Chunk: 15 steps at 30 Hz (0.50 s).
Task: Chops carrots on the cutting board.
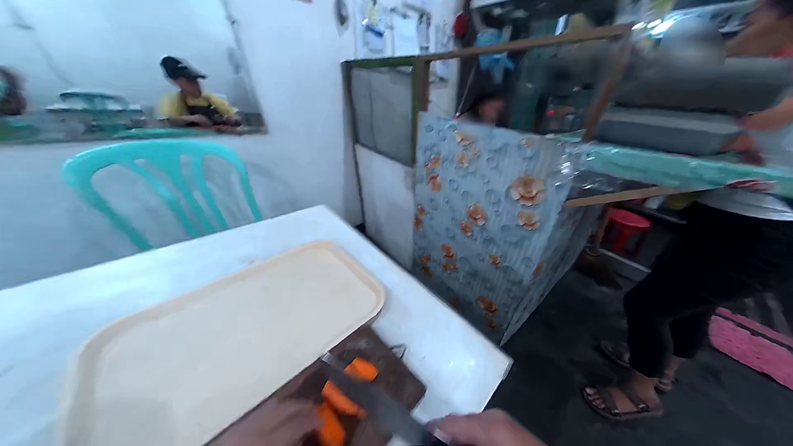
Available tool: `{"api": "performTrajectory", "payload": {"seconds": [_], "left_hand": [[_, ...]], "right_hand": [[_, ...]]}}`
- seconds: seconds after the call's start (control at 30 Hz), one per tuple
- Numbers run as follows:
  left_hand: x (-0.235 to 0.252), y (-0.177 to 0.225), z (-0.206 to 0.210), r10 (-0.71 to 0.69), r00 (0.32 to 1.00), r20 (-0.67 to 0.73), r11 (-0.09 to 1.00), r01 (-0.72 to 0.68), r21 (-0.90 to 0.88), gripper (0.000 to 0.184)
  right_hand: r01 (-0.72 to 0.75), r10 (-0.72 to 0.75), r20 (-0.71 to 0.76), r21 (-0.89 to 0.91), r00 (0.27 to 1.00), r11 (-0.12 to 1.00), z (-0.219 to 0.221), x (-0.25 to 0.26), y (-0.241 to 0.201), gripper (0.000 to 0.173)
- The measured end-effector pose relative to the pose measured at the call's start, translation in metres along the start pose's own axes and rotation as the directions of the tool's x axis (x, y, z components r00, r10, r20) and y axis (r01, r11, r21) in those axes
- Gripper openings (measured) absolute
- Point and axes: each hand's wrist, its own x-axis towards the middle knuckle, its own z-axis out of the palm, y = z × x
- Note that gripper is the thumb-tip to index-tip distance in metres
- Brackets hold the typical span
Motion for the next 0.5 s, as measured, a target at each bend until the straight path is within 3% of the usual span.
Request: {"api": "performTrajectory", "payload": {"seconds": [0.13, 0.33, 0.5], "left_hand": [[0.005, -0.014, 0.02, 0.036, 0.982, -0.184, 0.992, -0.013, 0.124, 0.026], [0.014, -0.005, 0.011, -0.126, 0.987, 0.102, 0.992, 0.126, 0.0, 0.031], [0.018, -0.001, 0.01, -0.173, 0.969, 0.178, 0.984, 0.177, -0.01, 0.033]], "right_hand": [[-0.017, 0.017, 0.007, 0.015, 1.0, 1.0, -0.005, -0.009, 0.009, 0.031], [-0.053, 0.047, 0.076, 0.069, 0.996, 0.996, -0.009, -0.009, 0.01, 0.03], [-0.059, 0.052, 0.094, 0.065, 0.994, 0.996, -0.01, -0.008, 0.007, 0.032]]}}
